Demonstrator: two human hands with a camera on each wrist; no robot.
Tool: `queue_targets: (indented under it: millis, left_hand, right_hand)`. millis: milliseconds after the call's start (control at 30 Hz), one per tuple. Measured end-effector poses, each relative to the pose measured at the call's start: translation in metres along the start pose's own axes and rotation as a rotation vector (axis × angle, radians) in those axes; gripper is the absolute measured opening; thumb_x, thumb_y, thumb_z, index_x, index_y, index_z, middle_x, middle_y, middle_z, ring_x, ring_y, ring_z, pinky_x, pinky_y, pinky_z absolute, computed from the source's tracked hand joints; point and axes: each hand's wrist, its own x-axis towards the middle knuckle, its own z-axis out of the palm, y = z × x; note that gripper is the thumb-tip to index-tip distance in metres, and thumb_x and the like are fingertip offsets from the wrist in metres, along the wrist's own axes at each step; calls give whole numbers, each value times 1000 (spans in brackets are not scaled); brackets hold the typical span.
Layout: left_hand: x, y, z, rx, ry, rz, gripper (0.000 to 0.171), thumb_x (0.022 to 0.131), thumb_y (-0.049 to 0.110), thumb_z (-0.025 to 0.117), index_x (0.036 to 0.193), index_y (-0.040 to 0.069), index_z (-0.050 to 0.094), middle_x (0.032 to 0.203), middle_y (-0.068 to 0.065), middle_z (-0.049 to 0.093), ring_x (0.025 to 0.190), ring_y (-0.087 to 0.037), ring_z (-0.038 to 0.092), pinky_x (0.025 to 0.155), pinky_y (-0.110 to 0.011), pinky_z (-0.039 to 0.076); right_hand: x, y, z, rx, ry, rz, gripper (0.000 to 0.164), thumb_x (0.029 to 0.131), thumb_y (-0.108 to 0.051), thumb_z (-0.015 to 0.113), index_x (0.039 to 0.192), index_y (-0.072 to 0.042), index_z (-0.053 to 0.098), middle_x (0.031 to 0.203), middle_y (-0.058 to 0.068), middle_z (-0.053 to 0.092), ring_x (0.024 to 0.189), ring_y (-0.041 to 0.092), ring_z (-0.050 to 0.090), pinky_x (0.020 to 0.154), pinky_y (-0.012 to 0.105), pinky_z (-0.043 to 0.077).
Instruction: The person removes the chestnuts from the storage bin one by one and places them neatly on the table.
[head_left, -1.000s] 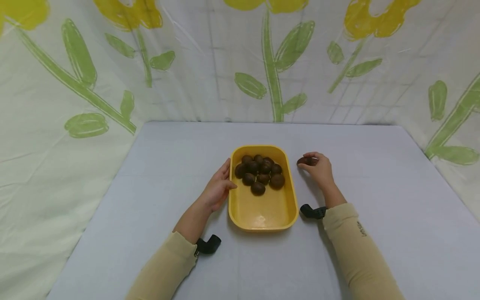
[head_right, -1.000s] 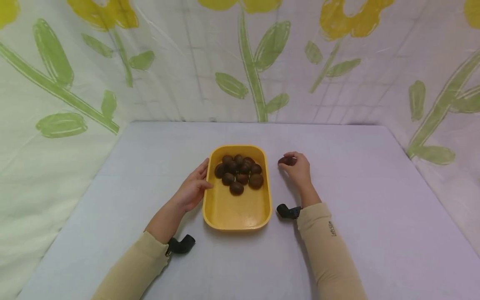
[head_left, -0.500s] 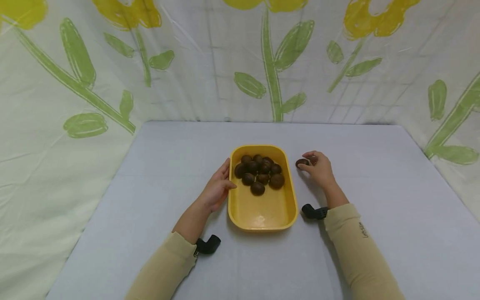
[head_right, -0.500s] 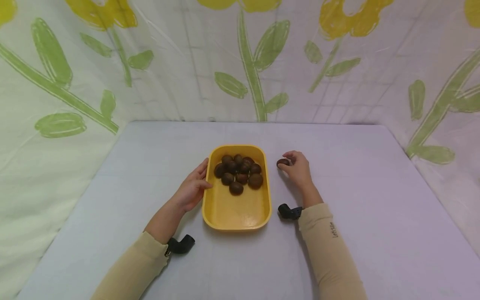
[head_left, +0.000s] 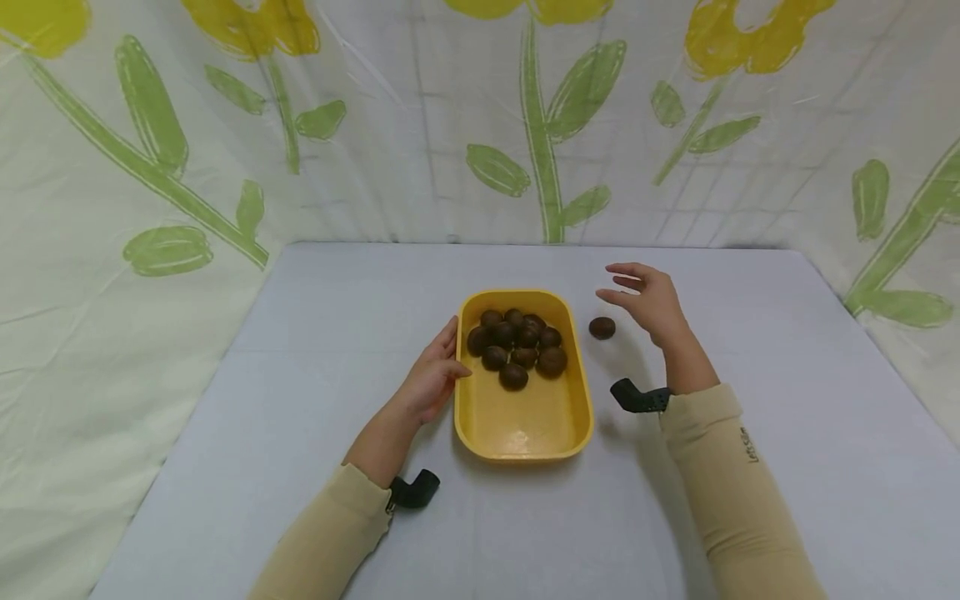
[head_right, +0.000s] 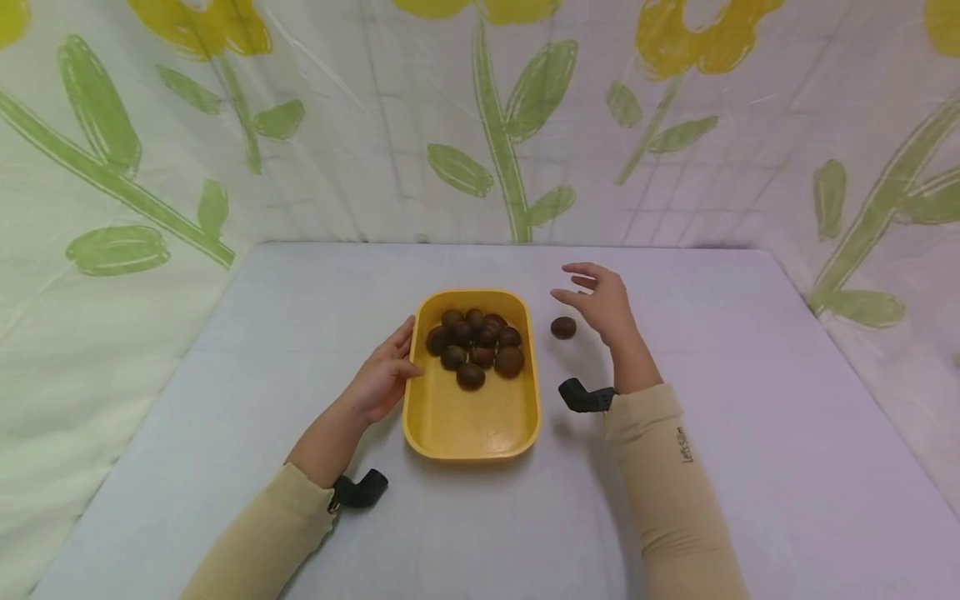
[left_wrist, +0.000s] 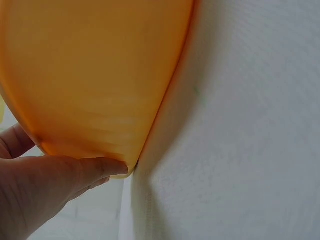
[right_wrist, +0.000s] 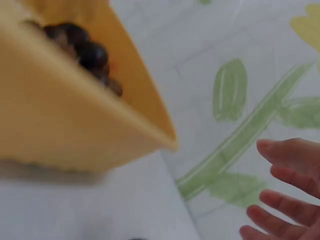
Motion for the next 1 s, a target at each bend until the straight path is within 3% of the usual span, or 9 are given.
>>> queue_targets:
  millis: [167, 467, 667, 1000]
  left_hand:
    - [0, 0, 0, -2, -3, 5, 84, 82, -18, 36, 151, 13, -1, 159, -1, 0, 146, -17, 4, 116, -38, 19]
    - [0, 0, 0, -14, -16, 7, 85, 81, -19, 36, 151, 12, -1, 158, -2, -1, 146, -18, 3, 116, -38, 19]
    - [-1, 0, -1, -11, -12, 4, 84, 81, -18, 36, 151, 13, 0, 159, -3, 1, 146, -18, 5, 115, -39, 19]
    - [0, -1, -1, -24, -27, 14, 83, 82, -18, 34, 151, 11, -2, 159, -4, 1, 145, -21, 8, 115, -40, 19]
  right_hand:
    - [1, -23, 7, -4, -73, -4, 54, 83, -27, 68, 132, -10, 52, 141, 12, 45, 130, 27, 44, 105, 50, 38]
    - [2, -52, 37, 34, -201, -49, 48, 84, -22, 68, 128, -8, 56, 137, 12, 50, 123, 29, 51, 103, 48, 40]
    - [2, -65, 64, 45, -285, -51, 43, 85, -16, 67, 125, -5, 57, 134, 15, 52, 118, 30, 55, 96, 42, 47]
    - [8, -71, 106, -34, -418, -14, 40, 82, -16, 69, 120, -3, 61, 122, 16, 60, 103, 27, 61, 83, 36, 55]
